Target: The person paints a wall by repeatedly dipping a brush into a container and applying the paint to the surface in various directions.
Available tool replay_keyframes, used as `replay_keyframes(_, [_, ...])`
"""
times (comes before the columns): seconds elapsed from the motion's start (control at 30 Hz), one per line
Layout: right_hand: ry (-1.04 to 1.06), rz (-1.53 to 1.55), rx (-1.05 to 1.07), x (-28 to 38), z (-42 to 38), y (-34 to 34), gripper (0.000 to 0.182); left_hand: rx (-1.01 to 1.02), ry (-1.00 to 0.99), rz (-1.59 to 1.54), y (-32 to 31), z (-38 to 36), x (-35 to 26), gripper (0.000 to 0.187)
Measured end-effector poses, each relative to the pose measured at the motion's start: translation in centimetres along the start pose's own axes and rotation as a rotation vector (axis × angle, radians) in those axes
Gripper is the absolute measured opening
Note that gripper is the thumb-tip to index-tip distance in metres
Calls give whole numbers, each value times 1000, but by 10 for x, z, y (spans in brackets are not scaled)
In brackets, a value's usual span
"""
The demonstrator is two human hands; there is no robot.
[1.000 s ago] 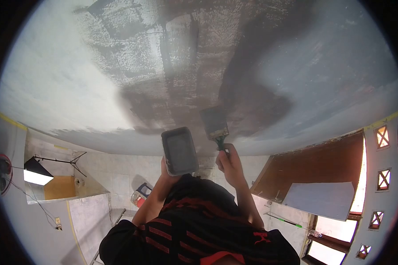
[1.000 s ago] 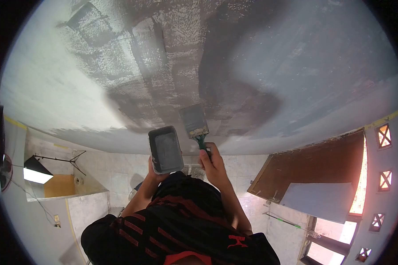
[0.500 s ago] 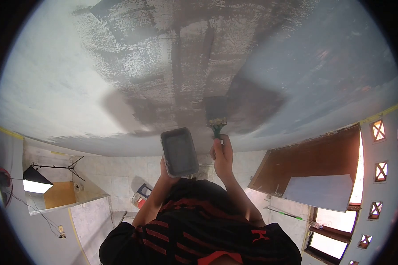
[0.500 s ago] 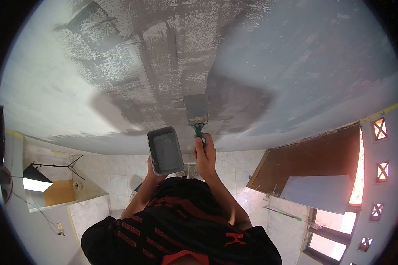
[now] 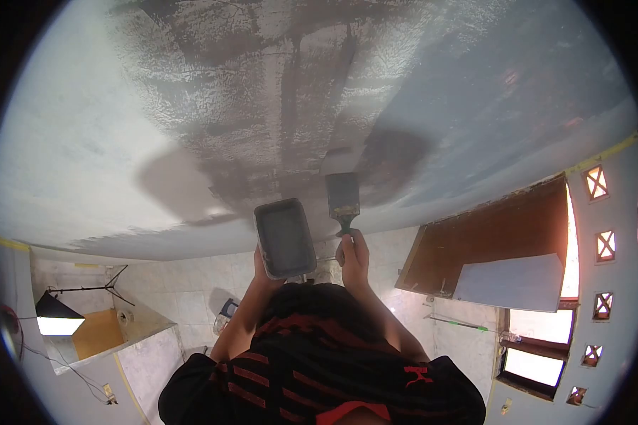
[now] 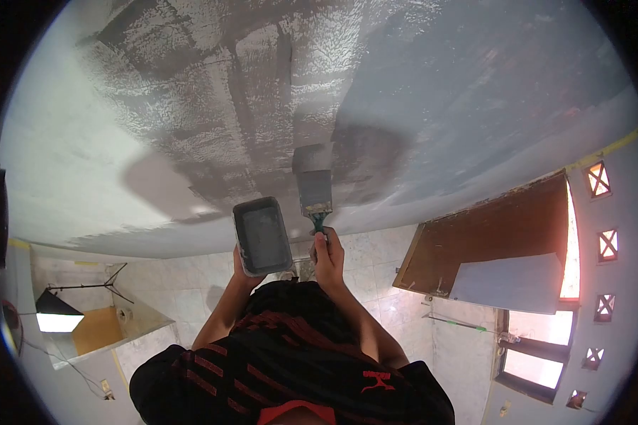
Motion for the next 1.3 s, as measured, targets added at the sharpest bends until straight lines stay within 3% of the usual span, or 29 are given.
replay_keyframes(0.07, [132,-69,2,15,6,-7,23,-4,-19,34,3,4,-1,50])
replay_keyframes(0.2, [167,-136,-53,28,36,-27,27,32,2,78,17,12,-5,53])
replay_keyframes(0.37, [27,-59,18,-60,51,-9,31,27,-7,33,19,10,-9,55])
replay_keyframes(0.43, [-73,-137,-62,-94,47,1,31,18,-11,39,22,9,-12,56])
replay_keyframes(0.57, [-55,-171,-105,-119,32,16,31,-43,-30,89,10,-4,-17,51])
replay_keyframes(0.67, [1,-175,-145,-103,16,18,29,-22,-25,79,15,-6,-20,51])
replay_keyframes(0.83, [315,-301,-162,-44,29,1,25,-32,-17,52,33,1,-20,63])
replay_keyframes(0.87, [228,-312,-158,-43,38,1,26,-26,-22,72,33,2,-19,64])
replay_keyframes(1.0, [208,-279,-142,-76,61,3,29,-29,-27,79,24,2,-12,65])
replay_keyframes(1.1, [144,-321,-136,-143,60,24,31,-37,-31,148,22,-1,-12,49])
replay_keyframes(1.17, [75,-318,-185,-187,52,42,32,-11,-24,143,42,4,-14,67])
replay_keyframes(1.3, [-44,-239,-203,-149,8,44,31,-32,-25,96,40,-18,-12,68])
Point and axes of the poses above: each hand's wrist, its own z-axis towards the middle knuckle, its own y-axis out of the back of the hand, x = y × z, the point moved 1 cm from there along z, towards the middle knuckle, and after that the axes turned 8 degrees about -x, right-handed, at the moved point
